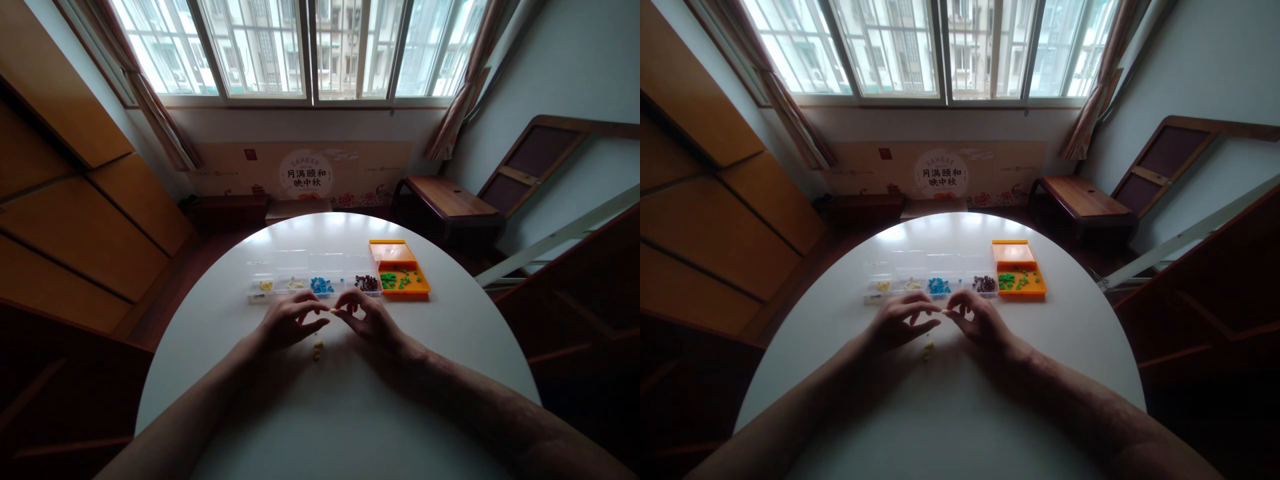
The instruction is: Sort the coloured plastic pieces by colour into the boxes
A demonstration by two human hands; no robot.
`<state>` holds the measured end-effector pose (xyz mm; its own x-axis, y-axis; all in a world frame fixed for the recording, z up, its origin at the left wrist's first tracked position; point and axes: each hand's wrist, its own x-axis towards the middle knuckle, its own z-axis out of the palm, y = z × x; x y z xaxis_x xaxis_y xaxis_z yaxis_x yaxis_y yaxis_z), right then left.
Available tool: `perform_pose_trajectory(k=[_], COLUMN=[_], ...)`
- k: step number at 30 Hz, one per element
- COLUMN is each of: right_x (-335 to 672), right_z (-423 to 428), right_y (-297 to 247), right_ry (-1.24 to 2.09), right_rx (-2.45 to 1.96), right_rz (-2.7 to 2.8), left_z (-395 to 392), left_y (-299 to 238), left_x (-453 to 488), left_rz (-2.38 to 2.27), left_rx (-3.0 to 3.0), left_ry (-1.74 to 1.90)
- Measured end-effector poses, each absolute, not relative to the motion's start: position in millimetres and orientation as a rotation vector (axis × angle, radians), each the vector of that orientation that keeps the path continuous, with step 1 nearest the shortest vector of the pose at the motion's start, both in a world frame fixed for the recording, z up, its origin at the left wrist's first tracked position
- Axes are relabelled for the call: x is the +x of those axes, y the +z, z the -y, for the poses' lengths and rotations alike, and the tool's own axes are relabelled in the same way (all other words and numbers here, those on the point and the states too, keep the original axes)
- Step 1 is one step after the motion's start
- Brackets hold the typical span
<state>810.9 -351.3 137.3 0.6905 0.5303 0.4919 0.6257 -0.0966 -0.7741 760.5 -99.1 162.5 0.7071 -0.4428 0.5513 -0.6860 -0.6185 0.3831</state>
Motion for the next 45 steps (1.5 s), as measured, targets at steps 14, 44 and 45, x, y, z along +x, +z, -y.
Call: perform_pose_trajectory(k=[14, 44, 45], right_x=[809.9, 805.5, 805.1], right_z=[353.3, 352.7, 352.2], right_y=[138.4, 143.6, 144.2], right_ry=[-0.1, -0.196, -0.198], right_rx=[-1.748, -1.905, -1.903], right_rz=[0.963, 1.631, 1.627], left_z=[103.2, 66.7, 68.4], left_y=[164.2, 170.2, 170.4], left_x=[761.2, 768.8, 768.2], left_rz=[0.854, 0.133, 0.18], left_rx=[2.326, 2.653, 2.651], left_ry=[0.605, 0.827, 0.815])
